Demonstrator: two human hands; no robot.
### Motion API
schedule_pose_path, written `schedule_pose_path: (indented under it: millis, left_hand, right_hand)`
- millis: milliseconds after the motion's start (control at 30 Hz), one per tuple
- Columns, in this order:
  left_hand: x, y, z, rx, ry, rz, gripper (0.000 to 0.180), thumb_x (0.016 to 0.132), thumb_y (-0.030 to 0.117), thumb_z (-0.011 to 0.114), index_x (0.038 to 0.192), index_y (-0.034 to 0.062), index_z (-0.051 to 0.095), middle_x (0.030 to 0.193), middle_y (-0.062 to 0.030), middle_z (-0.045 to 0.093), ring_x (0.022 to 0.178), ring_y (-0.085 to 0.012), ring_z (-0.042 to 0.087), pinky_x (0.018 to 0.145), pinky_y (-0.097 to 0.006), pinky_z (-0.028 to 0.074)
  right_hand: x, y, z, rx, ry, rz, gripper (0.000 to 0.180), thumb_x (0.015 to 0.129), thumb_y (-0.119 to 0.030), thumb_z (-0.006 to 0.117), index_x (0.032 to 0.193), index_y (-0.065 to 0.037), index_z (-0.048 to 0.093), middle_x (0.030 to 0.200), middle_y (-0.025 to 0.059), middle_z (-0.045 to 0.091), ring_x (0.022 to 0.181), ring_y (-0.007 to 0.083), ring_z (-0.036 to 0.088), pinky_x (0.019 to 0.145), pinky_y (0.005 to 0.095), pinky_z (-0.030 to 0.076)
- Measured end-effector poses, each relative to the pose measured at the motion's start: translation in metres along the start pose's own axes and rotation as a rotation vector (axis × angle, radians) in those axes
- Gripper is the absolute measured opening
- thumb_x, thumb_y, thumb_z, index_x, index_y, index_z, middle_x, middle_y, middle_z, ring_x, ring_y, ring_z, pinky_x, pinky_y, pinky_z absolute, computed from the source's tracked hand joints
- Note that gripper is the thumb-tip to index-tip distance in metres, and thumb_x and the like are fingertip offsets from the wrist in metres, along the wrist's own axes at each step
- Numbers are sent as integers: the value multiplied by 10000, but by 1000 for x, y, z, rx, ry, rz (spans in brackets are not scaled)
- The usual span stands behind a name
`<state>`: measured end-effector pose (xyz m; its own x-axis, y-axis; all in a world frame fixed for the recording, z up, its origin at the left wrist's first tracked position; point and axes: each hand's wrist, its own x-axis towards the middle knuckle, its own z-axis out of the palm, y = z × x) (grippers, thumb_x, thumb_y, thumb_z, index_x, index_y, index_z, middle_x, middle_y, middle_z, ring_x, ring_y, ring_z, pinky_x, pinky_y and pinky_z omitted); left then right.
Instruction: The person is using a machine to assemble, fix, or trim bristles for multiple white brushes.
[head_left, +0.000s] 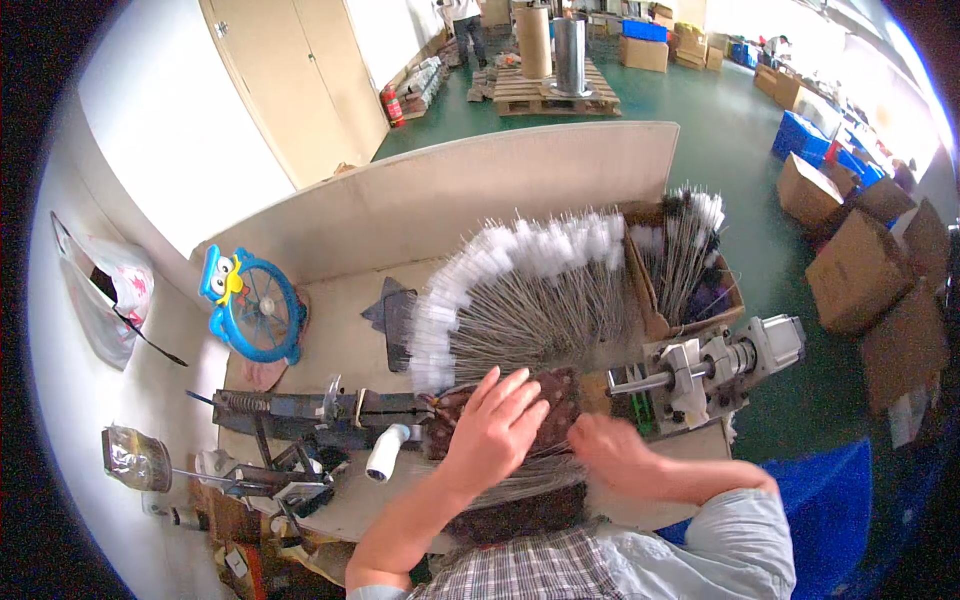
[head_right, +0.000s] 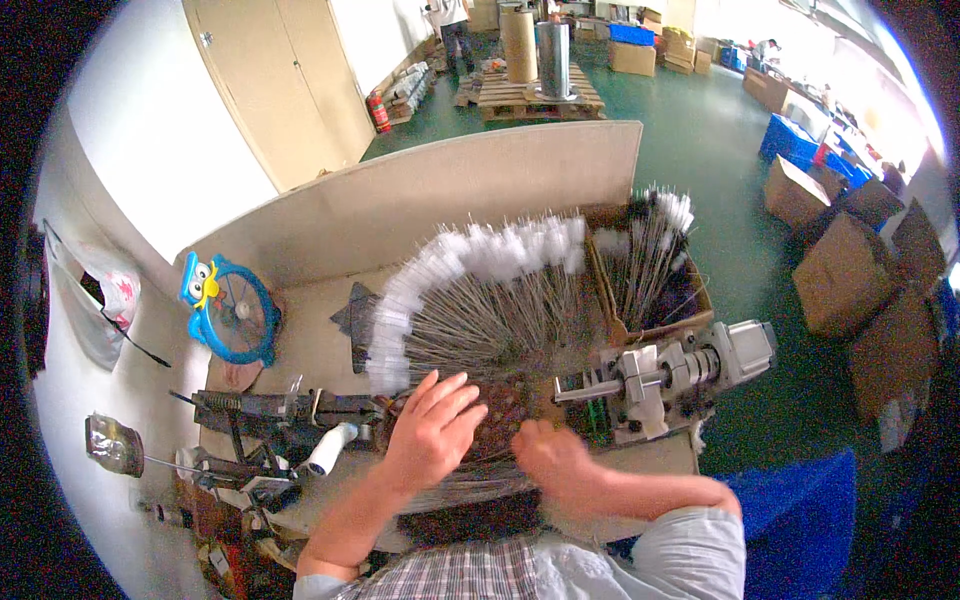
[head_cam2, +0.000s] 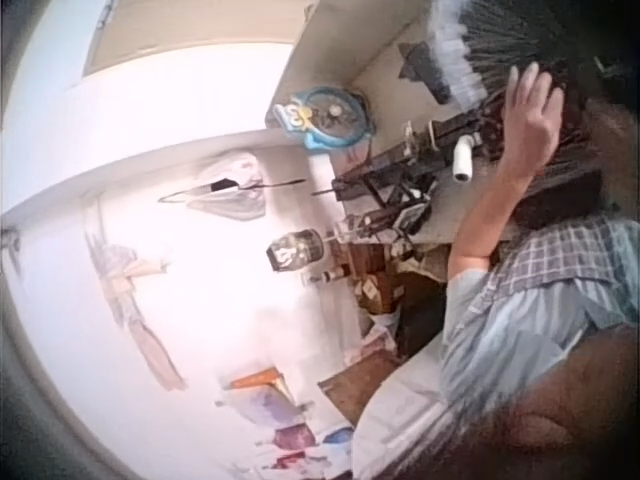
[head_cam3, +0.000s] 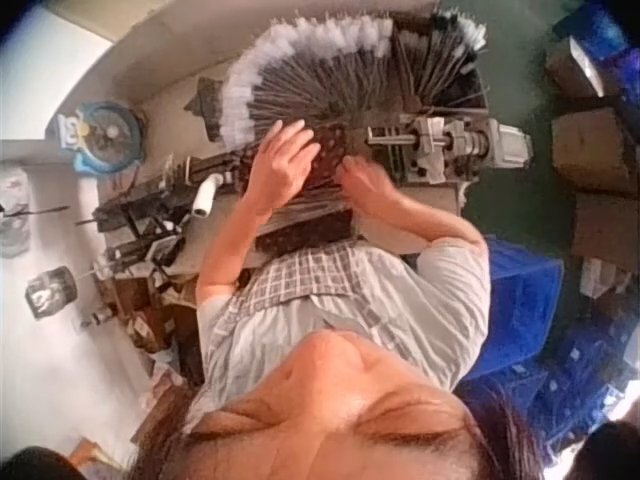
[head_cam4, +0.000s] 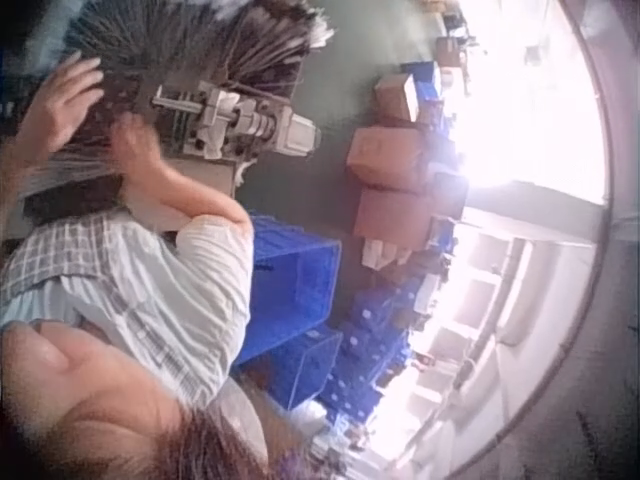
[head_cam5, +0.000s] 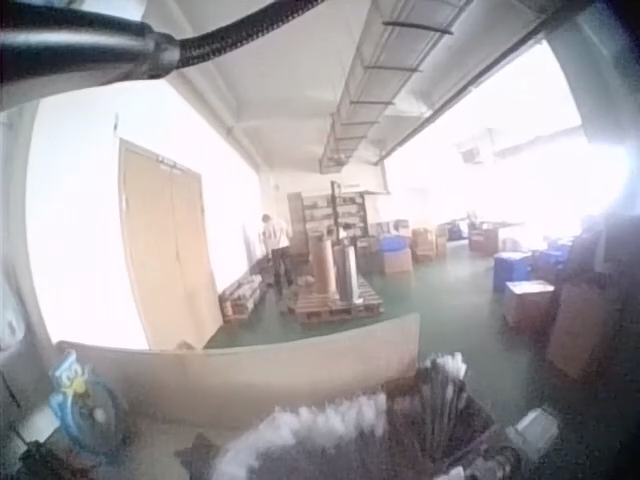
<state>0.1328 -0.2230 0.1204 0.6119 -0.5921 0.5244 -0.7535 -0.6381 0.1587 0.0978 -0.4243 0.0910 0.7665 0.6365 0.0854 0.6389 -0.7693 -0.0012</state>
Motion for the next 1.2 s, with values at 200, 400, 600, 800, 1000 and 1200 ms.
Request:
schedule_pose_path:
  millis: [200, 400, 600, 800, 1000, 1200]
  left_hand:
    - [-46, 19, -44, -109, 140, 6, 282, 668, 54, 668, 949, 53, 643, 1010, -68, 605, 1004, -224, 573, 913, -397, 439]
    - [-57, 16, -24, -201, 192, -14, 254, 654, 22, 659, 907, 47, 641, 973, -74, 613, 921, -234, 593, 838, -382, 477]
    - [-86, 13, -12, -186, 175, -202, 243, 674, 40, 670, 915, 56, 643, 936, -61, 625, 895, -220, 594, 804, -354, 484]
    - [-76, 30, 1, -256, 142, -406, 201, 720, 42, 645, 915, 90, 657, 873, -45, 643, 808, -247, 609, 780, -364, 493]
    - [-116, 23, 10, -476, 162, -900, 165, 802, 77, 608, 957, 32, 639, 833, -81, 661, 735, -222, 632, 736, -328, 501]
    - [-139, 3, -16, -1044, 575, -1375, 214, 880, 145, 559, 1011, -20, 588, 813, -95, 631, 720, -172, 619, 668, -337, 513]
  right_hand:
    - [30, 76, -57, -144, 210, 73, 195, 648, -105, 565, 839, -65, 561, 812, 70, 531, 773, 229, 552, 632, 325, 475]
    - [49, 88, -20, 380, -25, 264, 179, 754, -204, 623, 903, -125, 682, 861, 65, 664, 785, 262, 630, 708, 340, 499]
    - [58, 83, -48, 607, -191, 91, 209, 723, -300, 664, 845, -135, 705, 763, 68, 669, 713, 241, 638, 678, 331, 495]
    - [113, 32, -36, 635, 87, -182, 202, 686, -330, 676, 755, -142, 701, 707, 57, 641, 747, 256, 597, 670, 379, 480]
    - [148, -28, 9, 744, 241, -235, 129, 678, -228, 679, 733, -114, 663, 678, 12, 605, 733, 218, 542, 652, 345, 469]
    - [159, -56, 15, 567, 365, -194, 69, 662, -171, 636, 646, -110, 608, 657, 2, 589, 728, 220, 542, 640, 344, 472]
